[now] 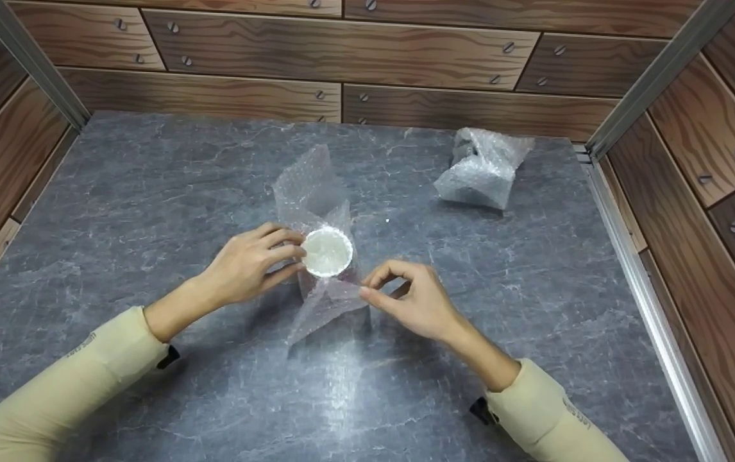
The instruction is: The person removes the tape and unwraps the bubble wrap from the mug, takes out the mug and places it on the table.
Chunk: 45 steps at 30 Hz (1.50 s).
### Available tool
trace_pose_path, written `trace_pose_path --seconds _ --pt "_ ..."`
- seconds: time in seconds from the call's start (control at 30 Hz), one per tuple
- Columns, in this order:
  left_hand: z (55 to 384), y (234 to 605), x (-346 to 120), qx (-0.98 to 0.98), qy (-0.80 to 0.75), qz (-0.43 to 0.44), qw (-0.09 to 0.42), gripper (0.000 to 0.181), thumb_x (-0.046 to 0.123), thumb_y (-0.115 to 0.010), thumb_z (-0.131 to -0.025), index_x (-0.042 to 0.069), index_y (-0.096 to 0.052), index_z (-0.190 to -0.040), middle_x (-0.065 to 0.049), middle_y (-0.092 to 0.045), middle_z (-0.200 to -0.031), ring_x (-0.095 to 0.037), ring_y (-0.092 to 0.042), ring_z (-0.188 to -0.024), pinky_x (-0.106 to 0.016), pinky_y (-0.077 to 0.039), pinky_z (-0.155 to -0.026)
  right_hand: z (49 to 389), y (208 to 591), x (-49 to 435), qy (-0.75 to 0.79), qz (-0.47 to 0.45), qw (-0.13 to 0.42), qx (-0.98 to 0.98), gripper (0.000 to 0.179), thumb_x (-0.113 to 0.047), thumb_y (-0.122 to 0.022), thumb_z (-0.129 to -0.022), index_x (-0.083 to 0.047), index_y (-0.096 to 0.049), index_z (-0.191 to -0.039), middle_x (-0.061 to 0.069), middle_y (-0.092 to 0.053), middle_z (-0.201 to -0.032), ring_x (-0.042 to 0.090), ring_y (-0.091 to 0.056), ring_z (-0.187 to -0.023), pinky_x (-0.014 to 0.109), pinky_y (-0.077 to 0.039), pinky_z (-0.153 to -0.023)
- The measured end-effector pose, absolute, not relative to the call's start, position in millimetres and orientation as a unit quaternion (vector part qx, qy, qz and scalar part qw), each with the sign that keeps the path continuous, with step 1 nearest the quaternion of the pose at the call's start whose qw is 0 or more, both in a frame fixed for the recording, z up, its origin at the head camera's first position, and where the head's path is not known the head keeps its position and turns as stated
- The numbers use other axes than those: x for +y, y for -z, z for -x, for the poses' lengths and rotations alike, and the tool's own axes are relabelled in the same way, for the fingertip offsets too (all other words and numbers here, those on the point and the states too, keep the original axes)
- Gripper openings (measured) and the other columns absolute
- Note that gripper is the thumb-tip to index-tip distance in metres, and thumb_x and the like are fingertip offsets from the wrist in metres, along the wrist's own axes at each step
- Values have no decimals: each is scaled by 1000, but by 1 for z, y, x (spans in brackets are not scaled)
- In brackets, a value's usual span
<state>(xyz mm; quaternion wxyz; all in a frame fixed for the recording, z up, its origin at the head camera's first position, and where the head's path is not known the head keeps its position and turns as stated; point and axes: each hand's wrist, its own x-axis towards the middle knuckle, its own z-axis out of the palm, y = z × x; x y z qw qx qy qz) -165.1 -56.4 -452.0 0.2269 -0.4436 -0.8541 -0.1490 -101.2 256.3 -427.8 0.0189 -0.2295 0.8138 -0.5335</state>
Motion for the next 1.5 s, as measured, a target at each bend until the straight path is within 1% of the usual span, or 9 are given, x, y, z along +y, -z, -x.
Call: trace_pose_path --seconds 0.27,0.5,0.6,0.73,0.83,1.0,1.27,1.4,1.5 --pt "165 451 -57 -854 150 444 224 22 36 -62 -106 19 -74 -109 -3 -75 -121 -22 -69 -106 -33 -63 -90 99 430 258 536 233 20 811 13 4 -70 -95 -5 -71 -85 -11 -74 -89 6 -66 -73 22 -58 -62" --pt "165 452 -56 -858 144 442 219 22 36 -61 -106 18 -74 -109 -3 -75 -123 -22 -69 -108 -33 -63 -92 98 432 260 517 236 29 822 9 3 -73 -92 -6 -74 -94 -12 -74 -92 6 -69 -82 23 -60 -66" --pt "165 451 -56 -858 145 443 218 22 36 -62 -106 18 -74 -109 -4 -75 -123 -22 -69 -108 -33 -63 -92 97 435 262 504 248 33 827 12 1 -74 -92 -7 -76 -101 -6 -76 -96 4 -70 -87 24 -61 -69" --pt "165 451 -57 -857 148 442 218 22 36 -62 -106 18 -74 -109 -3 -75 -123 -22 -69 -107 -33 -64 -91 96 440 264 502 280 40 818 19 2 -74 -90 -3 -75 -109 11 -77 -101 3 -69 -92 25 -62 -70" --pt "165 451 -56 -857 149 442 220 22 36 -62 -106 19 -74 -109 -3 -75 -123 -22 -69 -107 -33 -64 -91 96 444 265 504 304 44 807 26 4 -75 -89 -1 -74 -114 15 -75 -104 6 -68 -93 25 -62 -70" --pt "165 451 -56 -857 149 440 224 21 36 -62 -106 19 -74 -108 -3 -75 -122 -22 -69 -107 -33 -63 -92 95 449 266 491 337 41 802 34 1 -78 -87 -6 -74 -120 11 -73 -106 11 -66 -92 25 -61 -70" --pt "165 452 -56 -856 150 441 226 22 36 -63 -106 19 -74 -108 -3 -76 -122 -22 -69 -106 -33 -64 -90 91 456 267 455 350 48 818 44 -12 -85 -83 -14 -73 -124 5 -69 -107 10 -62 -90 28 -61 -71" --pt "165 453 -57 -858 151 438 223 22 37 -63 -106 19 -74 -109 -2 -76 -122 -22 -69 -106 -33 -63 -90 89 458 267 427 344 49 835 45 -20 -87 -83 -21 -73 -126 0 -67 -108 15 -60 -87 29 -57 -72" --pt "165 453 -56 -858 153 437 224 22 37 -63 -105 19 -74 -110 -2 -76 -123 -21 -69 -106 -33 -63 -90 88 459 267 417 349 50 838 47 -24 -88 -82 -22 -73 -127 -1 -66 -108 18 -59 -86 29 -54 -71"
